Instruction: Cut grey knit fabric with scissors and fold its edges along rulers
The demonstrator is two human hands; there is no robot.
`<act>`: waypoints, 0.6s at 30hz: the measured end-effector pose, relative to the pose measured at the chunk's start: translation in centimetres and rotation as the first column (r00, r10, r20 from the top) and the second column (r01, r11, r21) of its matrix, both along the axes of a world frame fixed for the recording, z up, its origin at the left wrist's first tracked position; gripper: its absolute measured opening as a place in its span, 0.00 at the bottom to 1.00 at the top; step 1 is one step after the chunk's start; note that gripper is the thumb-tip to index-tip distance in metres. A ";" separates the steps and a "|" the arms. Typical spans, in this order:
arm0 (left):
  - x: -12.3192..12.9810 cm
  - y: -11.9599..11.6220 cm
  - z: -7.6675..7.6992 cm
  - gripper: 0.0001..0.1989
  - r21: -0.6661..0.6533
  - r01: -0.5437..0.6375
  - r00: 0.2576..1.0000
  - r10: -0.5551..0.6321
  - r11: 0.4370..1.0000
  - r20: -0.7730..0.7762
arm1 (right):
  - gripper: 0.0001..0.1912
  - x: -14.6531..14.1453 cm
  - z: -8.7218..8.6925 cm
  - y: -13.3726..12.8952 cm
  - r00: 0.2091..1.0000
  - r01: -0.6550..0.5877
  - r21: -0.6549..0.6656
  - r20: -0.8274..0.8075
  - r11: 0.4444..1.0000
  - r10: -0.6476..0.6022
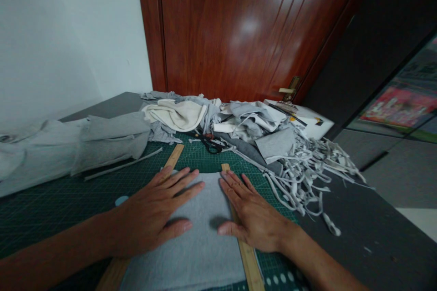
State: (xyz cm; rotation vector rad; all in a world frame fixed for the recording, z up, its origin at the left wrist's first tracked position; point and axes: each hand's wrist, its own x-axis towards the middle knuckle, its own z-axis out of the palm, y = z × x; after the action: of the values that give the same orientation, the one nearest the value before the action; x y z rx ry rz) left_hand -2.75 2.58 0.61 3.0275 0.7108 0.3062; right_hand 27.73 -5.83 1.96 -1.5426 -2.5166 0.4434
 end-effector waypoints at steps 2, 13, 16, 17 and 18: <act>-0.2 0.0 0.0 0.35 0.008 0.000 1.000 0.000 1.000 0.009 | 0.55 -0.5 -0.4 0.0 1.000 0.007 0.038 0.009 0.999 -0.007; -1.9 0.4 0.2 0.37 0.072 0.026 0.999 -0.027 0.997 0.016 | 0.55 -2.6 -0.7 -0.3 1.000 0.030 0.076 -0.002 0.997 -0.030; -2.2 0.4 0.2 0.38 0.075 0.026 1.000 -0.027 0.997 0.004 | 0.58 -2.5 -0.1 -0.3 0.999 0.038 0.038 0.017 0.999 -0.038; -2.2 0.4 0.2 0.38 0.074 0.028 1.000 -0.028 0.997 -0.001 | 0.59 -2.4 0.1 -0.3 0.999 0.042 0.025 0.030 0.999 -0.043; -2.3 0.4 0.1 0.38 0.071 0.028 1.000 -0.027 0.997 -0.003 | 0.60 -2.2 0.3 -0.3 0.998 0.046 0.015 0.046 0.999 -0.047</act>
State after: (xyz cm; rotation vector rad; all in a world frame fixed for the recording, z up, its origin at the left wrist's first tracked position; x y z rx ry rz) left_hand -5.01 3.02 0.73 3.1024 0.6721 0.3343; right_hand 25.49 -6.18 2.22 -1.6209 -2.5065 0.3878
